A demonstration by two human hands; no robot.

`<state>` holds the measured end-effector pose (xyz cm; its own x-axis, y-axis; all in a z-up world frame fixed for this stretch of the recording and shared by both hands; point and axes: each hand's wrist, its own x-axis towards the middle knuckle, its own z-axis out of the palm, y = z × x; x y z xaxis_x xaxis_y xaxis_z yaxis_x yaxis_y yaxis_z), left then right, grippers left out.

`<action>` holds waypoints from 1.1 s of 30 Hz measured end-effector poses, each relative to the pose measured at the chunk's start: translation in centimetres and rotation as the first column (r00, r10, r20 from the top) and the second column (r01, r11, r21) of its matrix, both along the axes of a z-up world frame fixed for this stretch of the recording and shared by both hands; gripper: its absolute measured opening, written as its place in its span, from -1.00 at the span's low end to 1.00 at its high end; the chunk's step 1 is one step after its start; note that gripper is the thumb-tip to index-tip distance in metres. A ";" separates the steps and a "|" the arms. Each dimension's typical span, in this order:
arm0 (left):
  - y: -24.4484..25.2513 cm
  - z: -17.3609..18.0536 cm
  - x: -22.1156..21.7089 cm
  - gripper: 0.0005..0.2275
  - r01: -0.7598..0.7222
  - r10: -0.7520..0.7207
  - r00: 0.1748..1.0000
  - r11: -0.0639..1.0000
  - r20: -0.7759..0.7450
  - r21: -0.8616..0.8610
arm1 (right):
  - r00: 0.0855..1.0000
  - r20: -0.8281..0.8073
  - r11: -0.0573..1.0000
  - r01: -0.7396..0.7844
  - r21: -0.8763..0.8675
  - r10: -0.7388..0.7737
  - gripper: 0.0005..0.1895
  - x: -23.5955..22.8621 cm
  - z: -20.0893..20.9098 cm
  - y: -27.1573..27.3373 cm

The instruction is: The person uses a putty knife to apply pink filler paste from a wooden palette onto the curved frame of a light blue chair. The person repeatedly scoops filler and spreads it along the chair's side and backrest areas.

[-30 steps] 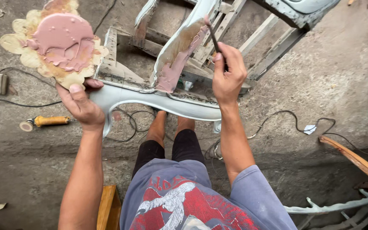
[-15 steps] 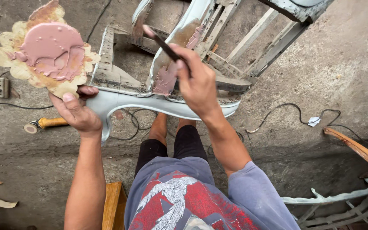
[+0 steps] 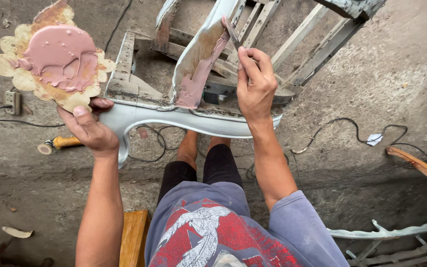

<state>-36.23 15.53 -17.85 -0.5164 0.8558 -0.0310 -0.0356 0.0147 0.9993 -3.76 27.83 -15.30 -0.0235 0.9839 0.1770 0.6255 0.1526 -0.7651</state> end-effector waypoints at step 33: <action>0.7 -0.7 -1.0 -0.51 0.005 -0.006 1.000 0.999 0.015 0.041 | 0.989 -0.006 0.988 -0.145 -0.058 0.145 -0.69 -1.4 1.1 -0.7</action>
